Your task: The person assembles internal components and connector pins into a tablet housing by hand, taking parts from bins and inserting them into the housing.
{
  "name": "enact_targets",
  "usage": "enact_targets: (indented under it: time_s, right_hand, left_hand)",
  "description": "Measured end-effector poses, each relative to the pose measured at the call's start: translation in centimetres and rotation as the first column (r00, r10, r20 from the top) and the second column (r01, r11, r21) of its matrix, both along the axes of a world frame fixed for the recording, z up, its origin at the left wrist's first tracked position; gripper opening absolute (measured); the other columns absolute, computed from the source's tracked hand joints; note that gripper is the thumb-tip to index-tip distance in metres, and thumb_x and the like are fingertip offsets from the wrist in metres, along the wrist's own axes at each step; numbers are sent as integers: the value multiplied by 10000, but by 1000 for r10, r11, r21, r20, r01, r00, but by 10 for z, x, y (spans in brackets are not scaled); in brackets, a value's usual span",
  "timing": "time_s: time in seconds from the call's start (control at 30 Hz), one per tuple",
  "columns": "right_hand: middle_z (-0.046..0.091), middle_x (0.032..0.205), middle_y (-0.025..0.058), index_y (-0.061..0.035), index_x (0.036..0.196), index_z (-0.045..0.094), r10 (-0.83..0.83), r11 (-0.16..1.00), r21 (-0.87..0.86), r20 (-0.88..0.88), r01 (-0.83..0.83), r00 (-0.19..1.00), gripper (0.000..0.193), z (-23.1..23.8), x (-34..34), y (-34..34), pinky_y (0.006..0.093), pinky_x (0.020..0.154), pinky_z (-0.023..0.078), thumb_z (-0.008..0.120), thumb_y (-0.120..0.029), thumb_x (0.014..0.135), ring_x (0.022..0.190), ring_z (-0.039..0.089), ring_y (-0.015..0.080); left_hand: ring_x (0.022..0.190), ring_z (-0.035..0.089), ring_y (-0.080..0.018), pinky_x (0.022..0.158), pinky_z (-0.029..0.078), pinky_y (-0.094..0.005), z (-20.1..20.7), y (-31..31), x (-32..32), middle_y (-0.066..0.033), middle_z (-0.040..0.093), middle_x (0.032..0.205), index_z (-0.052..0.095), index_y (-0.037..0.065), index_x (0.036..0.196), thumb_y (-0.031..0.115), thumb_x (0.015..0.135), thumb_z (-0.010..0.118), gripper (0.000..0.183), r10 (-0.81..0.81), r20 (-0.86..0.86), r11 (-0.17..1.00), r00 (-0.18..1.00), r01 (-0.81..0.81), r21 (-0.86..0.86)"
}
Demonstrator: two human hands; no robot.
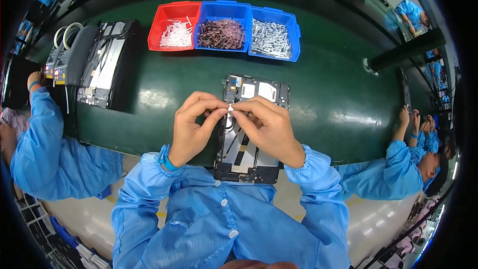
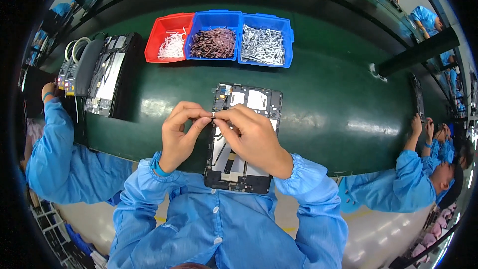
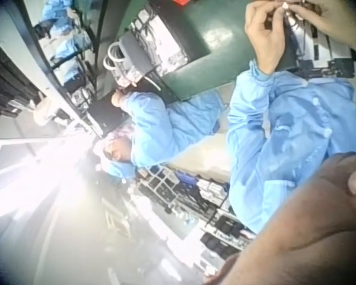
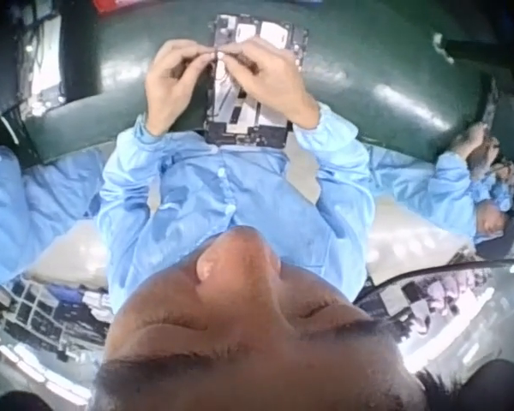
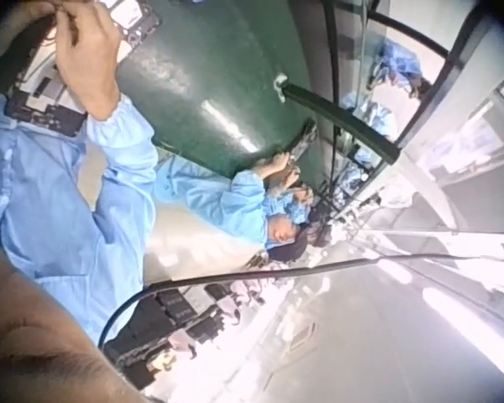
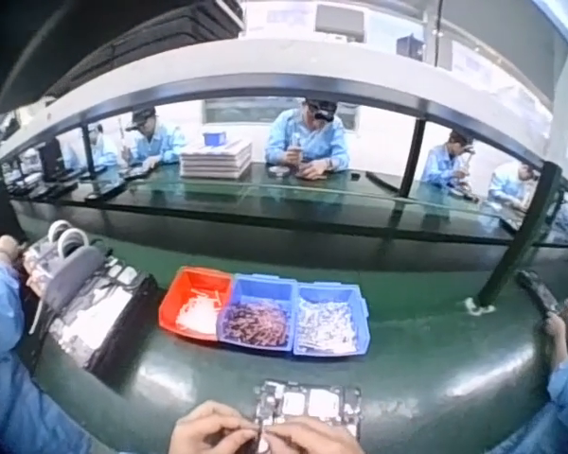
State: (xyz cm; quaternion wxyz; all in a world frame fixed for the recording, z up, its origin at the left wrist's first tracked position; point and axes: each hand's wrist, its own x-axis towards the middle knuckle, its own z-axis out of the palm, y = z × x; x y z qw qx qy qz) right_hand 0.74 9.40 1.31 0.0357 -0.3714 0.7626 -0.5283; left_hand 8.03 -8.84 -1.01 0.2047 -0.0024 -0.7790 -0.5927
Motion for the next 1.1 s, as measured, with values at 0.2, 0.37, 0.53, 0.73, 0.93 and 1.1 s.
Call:
enact_targets:
  time_s: [0.2, 0.37, 0.53, 0.73, 0.93, 1.1]
  right_hand:
    - [670, 834, 55, 15, 976, 711, -27, 1000, 8, -15, 27, 1000, 102, 0, -2, 0, 232, 485, 462, 732, 23, 876, 591, 624, 69]
    - [649, 839, 87, 8, 943, 670, -20, 999, 25, -92, 22, 996, 95, -2, -8, -2, 297, 524, 501, 723, -1, 865, 639, 663, 169]
    - [629, 829, 142, 3, 904, 637, 17, 979, 203, -107, 5, 994, 72, -11, -22, -5, 410, 592, 540, 678, -47, 874, 698, 676, 326]
    - [620, 847, 158, 11, 895, 627, 32, 984, 178, -104, -13, 994, 64, -23, -24, -12, 439, 628, 544, 660, -38, 868, 720, 654, 368]
    - [605, 854, 146, 3, 884, 614, 48, 983, 183, -101, -29, 994, 65, -24, -25, -12, 436, 627, 548, 662, -38, 866, 715, 655, 362]
    - [580, 863, 136, -11, 889, 603, 36, 972, 234, -134, -4, 990, 91, -27, -25, -12, 438, 612, 545, 675, -63, 873, 710, 659, 351]
  left_hand:
    - [835, 634, -152, 694, 525, -269, -3, -4, 0, -87, 648, 990, 759, 18, 998, -13, 873, 739, 130, 6, -11, 998, 1000, -6, -64]
    - [869, 628, -140, 681, 513, -266, -2, -8, -3, -85, 644, 1002, 742, 37, 1101, 11, 853, 770, 251, 7, 18, 997, 1000, -5, -76]
    - [790, 625, -81, 613, 512, -221, -8, -22, -9, -58, 665, 1024, 615, -6, 1286, 100, 943, 725, 375, -194, 418, 942, 887, 49, 333]
    - [635, 609, -76, 474, 497, -214, -14, -28, -20, -75, 686, 927, 617, -48, 1137, 133, 995, 662, 234, -264, 519, 897, 813, 10, 441]
    - [602, 613, -75, 448, 490, -217, -6, -28, -28, -59, 656, 886, 622, -43, 1084, 105, 971, 686, 197, -269, 567, 909, 778, 10, 417]
    - [616, 632, -79, 457, 509, -219, -3, -30, -34, -68, 654, 902, 623, -43, 1032, 71, 963, 680, 146, -281, 613, 914, 739, 12, 405]
